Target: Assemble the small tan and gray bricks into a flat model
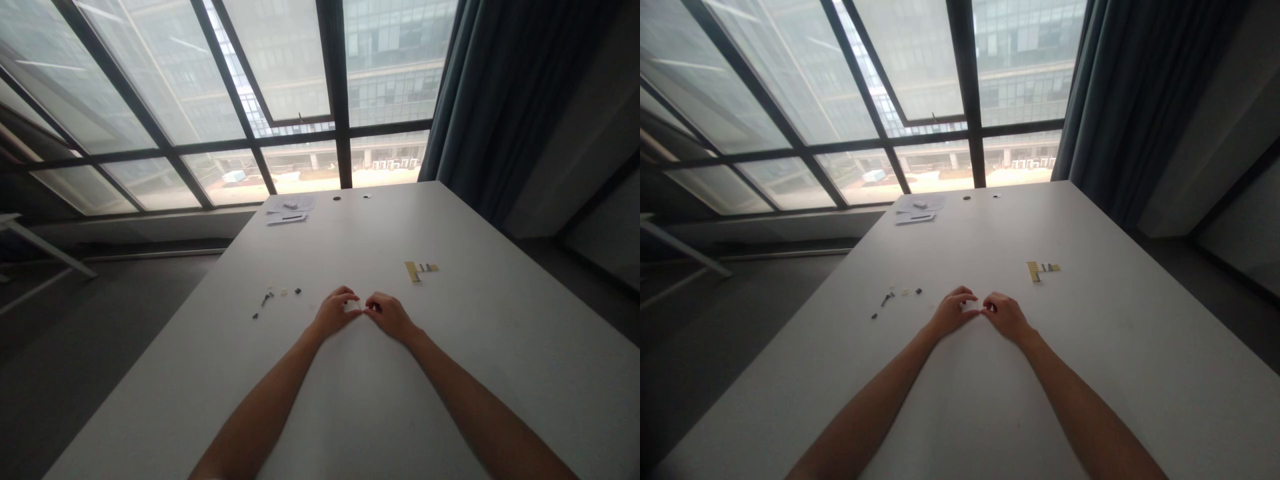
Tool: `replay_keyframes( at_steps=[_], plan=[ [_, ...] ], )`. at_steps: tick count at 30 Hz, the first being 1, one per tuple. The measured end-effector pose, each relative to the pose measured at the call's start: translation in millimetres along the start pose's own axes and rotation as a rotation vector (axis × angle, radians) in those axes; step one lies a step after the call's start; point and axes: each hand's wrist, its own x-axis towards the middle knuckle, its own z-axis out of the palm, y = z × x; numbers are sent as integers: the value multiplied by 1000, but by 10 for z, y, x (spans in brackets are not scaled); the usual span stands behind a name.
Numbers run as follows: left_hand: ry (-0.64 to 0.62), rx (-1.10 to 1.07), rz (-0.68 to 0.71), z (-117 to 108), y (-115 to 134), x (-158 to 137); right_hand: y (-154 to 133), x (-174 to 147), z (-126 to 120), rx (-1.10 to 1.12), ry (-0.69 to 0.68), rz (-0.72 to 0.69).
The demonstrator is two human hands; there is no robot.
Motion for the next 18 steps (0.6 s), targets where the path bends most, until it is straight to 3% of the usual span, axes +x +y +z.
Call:
replay_keyframes(
  at_steps=[18],
  plan=[
    [11, 23, 7, 3, 6, -9, 0, 1, 0, 8, 3, 2]
  ],
)
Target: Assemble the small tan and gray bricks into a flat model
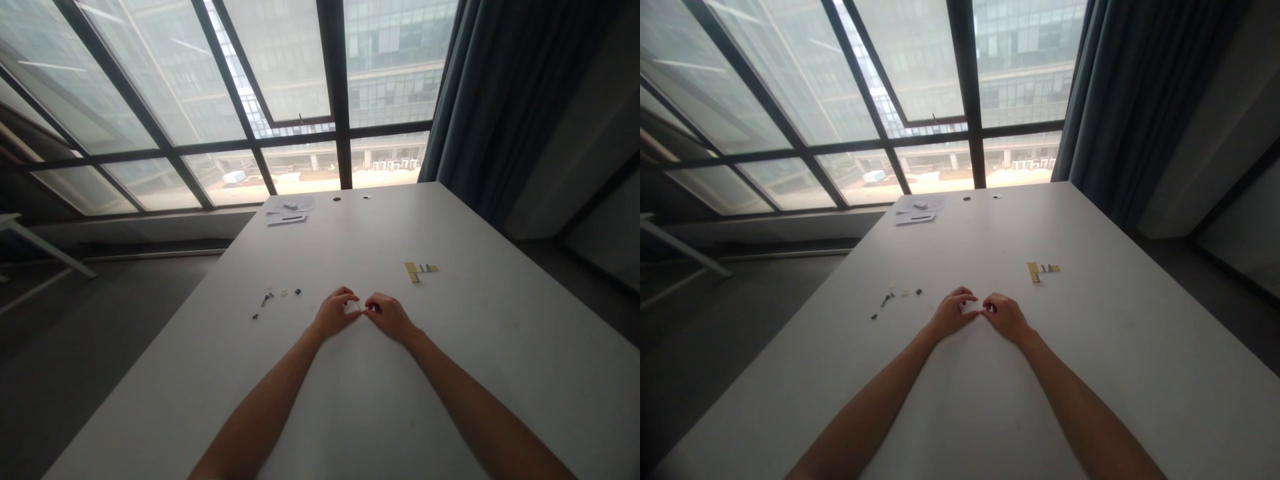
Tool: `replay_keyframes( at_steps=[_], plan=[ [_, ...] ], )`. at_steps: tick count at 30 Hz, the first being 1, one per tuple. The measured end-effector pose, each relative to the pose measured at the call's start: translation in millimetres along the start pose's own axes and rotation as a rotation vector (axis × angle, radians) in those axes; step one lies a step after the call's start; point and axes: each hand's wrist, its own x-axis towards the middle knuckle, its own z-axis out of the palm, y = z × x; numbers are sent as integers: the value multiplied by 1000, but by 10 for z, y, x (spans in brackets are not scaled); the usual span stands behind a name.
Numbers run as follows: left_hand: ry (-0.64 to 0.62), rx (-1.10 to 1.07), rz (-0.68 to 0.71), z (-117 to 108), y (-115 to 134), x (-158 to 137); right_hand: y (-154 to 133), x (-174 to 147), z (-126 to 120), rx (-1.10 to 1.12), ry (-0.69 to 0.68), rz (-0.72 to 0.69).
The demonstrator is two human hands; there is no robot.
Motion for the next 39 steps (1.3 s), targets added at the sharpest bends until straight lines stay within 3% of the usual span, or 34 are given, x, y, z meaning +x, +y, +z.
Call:
replay_keyframes(
  at_steps=[11, 18, 39],
  plan=[
    [18, -8, 28, 4, -4, -3, 53, 8, 25, 19, 21, 24],
    [1, -26, 62, -16, 37, -2, 50, 3, 11, -4, -41, 1],
    [17, -21, 35, 6, -11, -1, 0, 15, -9, 31, -15, 15]
  ],
)
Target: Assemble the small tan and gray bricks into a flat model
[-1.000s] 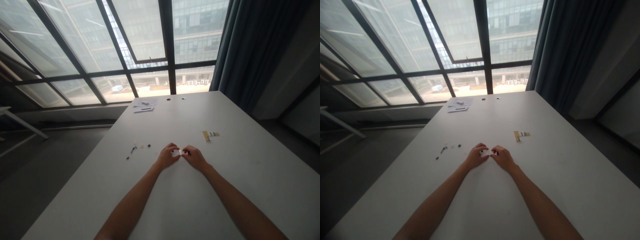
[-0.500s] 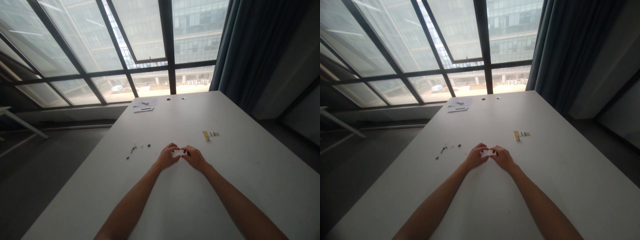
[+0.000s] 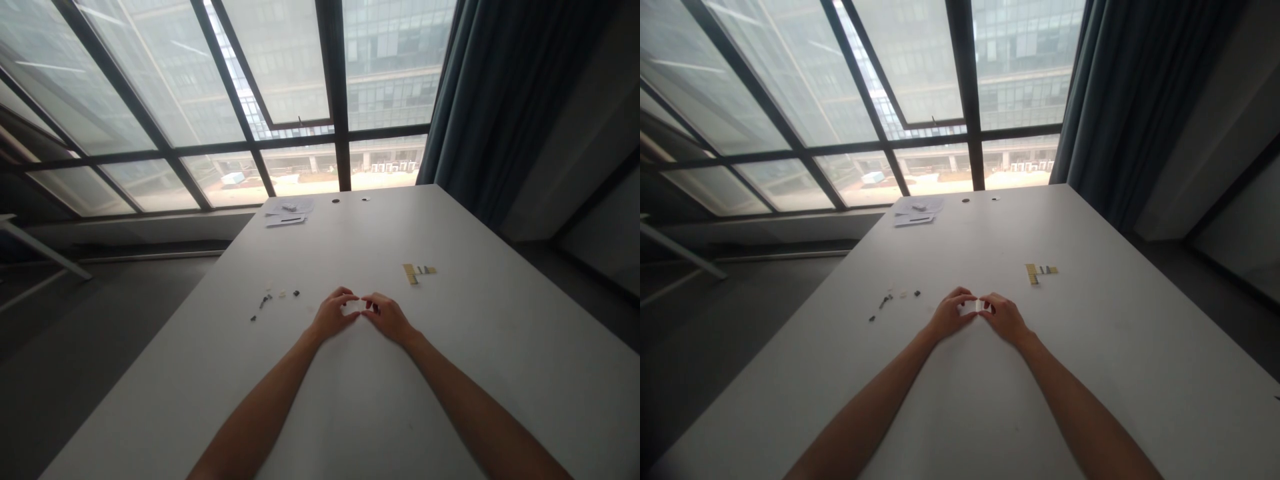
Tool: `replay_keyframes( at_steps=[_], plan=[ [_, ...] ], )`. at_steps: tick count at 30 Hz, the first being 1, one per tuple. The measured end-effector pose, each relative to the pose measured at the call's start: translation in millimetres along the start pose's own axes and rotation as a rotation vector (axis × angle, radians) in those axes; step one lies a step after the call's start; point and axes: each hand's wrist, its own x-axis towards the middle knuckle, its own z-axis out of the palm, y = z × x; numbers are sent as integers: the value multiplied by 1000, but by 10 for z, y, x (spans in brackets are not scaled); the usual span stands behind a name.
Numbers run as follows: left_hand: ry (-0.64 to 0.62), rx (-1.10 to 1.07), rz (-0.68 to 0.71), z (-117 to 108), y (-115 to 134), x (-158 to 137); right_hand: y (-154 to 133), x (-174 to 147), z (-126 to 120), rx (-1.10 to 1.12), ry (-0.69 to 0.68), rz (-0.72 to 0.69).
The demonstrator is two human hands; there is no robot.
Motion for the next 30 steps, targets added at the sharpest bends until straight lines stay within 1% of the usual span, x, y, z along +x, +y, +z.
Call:
replay_keyframes(
  at_steps=[7, 23, 30],
  plan=[
    [2, -9, 16, 4, -2, 7, -10, 3, 3, -8, -3, 3],
    [-10, 5, -6, -12, 35, -2, 40, -5, 22, -22, -8, -3],
    [-19, 16, -7, -20, 41, -4, 7, -4, 8, -17, -9, 6]
  ],
)
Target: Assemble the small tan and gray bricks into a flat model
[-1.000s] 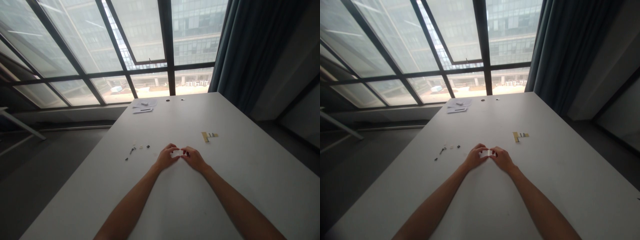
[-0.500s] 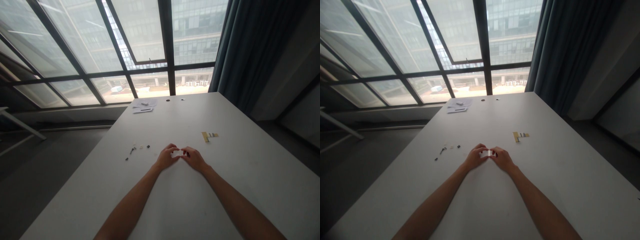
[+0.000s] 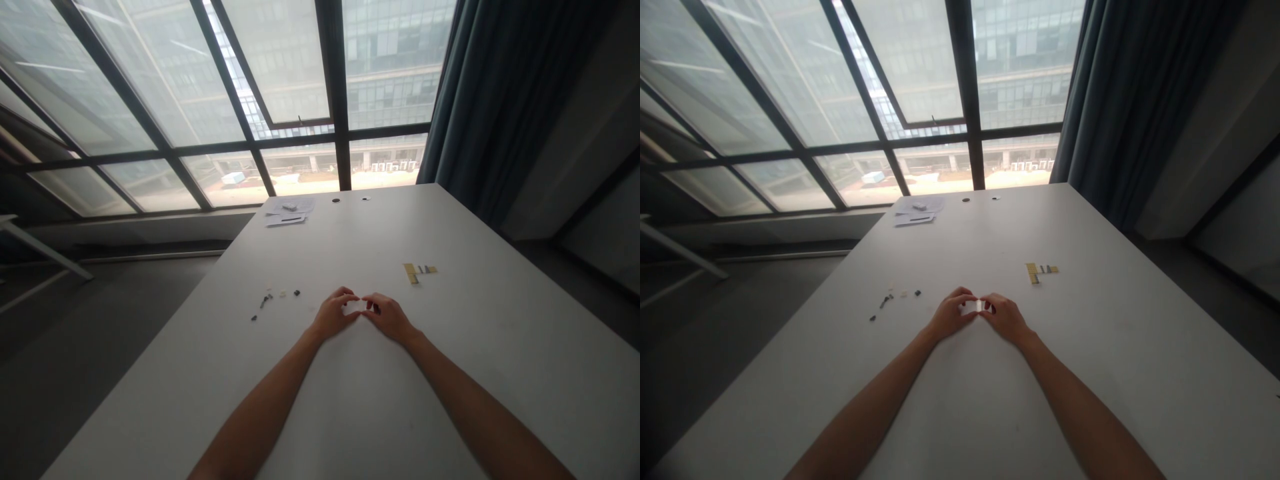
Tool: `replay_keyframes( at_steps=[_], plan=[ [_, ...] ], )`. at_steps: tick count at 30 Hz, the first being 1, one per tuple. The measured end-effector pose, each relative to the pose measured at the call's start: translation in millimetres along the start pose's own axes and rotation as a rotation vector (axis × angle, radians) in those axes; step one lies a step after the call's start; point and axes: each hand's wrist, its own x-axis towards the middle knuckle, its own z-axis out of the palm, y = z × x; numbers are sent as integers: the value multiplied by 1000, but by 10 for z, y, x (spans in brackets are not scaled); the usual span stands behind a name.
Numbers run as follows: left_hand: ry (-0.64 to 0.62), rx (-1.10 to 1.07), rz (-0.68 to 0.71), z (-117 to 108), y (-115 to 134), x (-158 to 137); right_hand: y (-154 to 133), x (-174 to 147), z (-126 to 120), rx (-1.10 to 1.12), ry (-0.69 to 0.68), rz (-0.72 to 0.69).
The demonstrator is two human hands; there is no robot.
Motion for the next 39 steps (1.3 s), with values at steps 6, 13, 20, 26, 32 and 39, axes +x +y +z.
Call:
replay_keyframes(
  at_steps=[6, 13, 20, 26, 32, 39],
  plan=[
    [2, -2, 5, 14, -24, 8, -25, 3, -1, -13, 3, -2],
    [11, 1, 8, 11, -13, 3, 1, 0, 11, -8, 10, -4],
    [7, -1, 1, 8, -22, -2, -10, 3, 7, -2, 12, 11],
    [17, -10, 0, 21, -51, -3, -7, 1, 9, 7, 8, 15],
    [26, -15, 14, 15, -35, 4, -3, 6, 13, 2, 7, 21],
    [23, -21, 22, 13, -13, 13, -6, 5, 7, -2, 2, 17]
  ],
)
